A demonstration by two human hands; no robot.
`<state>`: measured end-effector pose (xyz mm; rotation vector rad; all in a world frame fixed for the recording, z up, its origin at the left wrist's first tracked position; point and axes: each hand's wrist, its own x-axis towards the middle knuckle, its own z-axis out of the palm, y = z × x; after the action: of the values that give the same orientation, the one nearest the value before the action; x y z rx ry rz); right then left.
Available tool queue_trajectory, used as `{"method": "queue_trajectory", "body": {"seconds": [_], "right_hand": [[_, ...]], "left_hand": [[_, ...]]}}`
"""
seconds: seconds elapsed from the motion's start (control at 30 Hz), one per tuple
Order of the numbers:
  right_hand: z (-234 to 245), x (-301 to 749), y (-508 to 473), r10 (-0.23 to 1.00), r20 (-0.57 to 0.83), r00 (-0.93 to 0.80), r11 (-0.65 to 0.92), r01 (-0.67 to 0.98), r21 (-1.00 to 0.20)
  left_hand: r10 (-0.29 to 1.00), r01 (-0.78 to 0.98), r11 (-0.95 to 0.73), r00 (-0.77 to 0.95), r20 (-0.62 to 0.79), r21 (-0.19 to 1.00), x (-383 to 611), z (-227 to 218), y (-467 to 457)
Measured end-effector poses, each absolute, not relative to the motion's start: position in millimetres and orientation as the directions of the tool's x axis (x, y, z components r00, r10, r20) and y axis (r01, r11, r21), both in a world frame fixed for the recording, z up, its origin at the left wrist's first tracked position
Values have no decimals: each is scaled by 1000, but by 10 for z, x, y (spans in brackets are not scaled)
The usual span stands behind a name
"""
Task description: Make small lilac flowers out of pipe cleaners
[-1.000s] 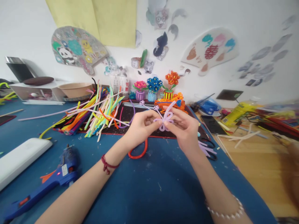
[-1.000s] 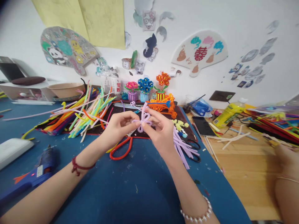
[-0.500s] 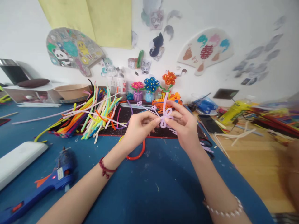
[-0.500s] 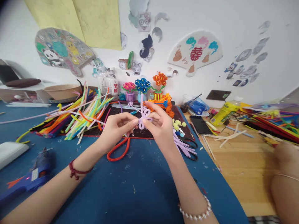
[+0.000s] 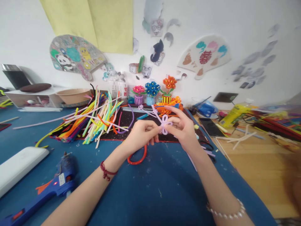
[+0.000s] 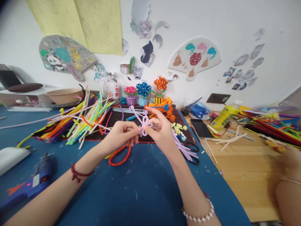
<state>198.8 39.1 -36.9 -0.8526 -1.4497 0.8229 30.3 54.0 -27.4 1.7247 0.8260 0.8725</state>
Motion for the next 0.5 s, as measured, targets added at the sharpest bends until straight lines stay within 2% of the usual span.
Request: {"method": "queue_trajectory", "body": {"seconds": [0.17,0.27,0.4,0.5], "right_hand": [[-370,1943,371,843,539,9,538,44,-842],[-361,1945,364,862,507,11,507,15,-862],[-358,1991,378,889,455,-42,453,-54,-890],[-363,2005,390,908,405,-109,397,-91,-913]], "left_hand": [[850,55,-310,464,250,949,350,-293,504],[854,35,-301,455,253,953,362,-288,486],[800,70,-256,575,171,964,284,-260,562],[829,37,-290,509,232,956,234,-244,626]]}}
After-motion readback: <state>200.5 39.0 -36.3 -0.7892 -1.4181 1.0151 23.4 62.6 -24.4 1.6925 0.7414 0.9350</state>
